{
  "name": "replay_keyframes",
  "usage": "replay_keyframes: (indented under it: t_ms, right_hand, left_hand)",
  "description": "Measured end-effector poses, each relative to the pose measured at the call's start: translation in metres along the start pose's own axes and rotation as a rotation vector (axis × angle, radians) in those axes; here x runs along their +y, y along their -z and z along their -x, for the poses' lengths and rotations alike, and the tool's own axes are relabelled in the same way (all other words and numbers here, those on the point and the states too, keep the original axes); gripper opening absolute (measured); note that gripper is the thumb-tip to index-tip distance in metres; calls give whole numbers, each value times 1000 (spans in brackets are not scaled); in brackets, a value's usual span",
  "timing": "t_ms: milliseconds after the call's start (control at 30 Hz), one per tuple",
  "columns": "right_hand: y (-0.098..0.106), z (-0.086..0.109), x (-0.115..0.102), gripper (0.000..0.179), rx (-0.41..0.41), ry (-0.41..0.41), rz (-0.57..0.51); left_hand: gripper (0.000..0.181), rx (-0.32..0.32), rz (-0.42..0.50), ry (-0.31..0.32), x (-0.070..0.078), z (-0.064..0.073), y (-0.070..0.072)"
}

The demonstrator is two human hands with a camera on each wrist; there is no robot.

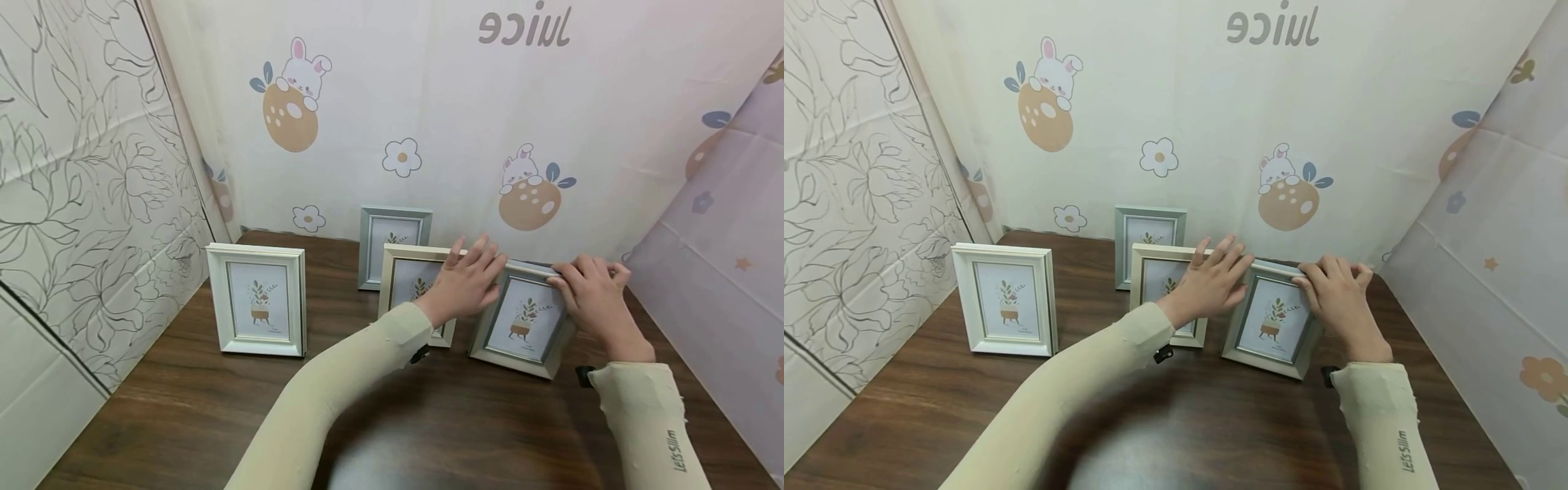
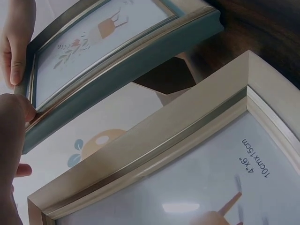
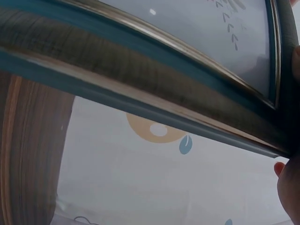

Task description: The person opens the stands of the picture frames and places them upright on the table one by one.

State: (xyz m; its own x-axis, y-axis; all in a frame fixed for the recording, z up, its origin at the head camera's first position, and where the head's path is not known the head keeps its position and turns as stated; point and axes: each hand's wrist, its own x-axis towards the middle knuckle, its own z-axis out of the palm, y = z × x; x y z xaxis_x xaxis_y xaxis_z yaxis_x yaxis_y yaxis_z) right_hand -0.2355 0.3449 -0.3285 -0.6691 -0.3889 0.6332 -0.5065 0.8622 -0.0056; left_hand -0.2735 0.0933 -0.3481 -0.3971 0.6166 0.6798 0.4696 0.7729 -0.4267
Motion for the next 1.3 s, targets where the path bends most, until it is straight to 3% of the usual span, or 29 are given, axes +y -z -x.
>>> replay_keyframes:
  t_ms: [267,1100,1300]
  right_hand:
    - [-4,-3,5,30,20,1,-20]
    - [-5,-6,6,26,10,-26,-7]
    - [-5,-5,5,26,-11,-39,-3]
  left_hand:
    - [47,-51,-6,5,0,-3,-2]
    - [48,-75,-20,8,-1,-7,-5]
    - [58,-169,-12,7,-2,-7,-4]
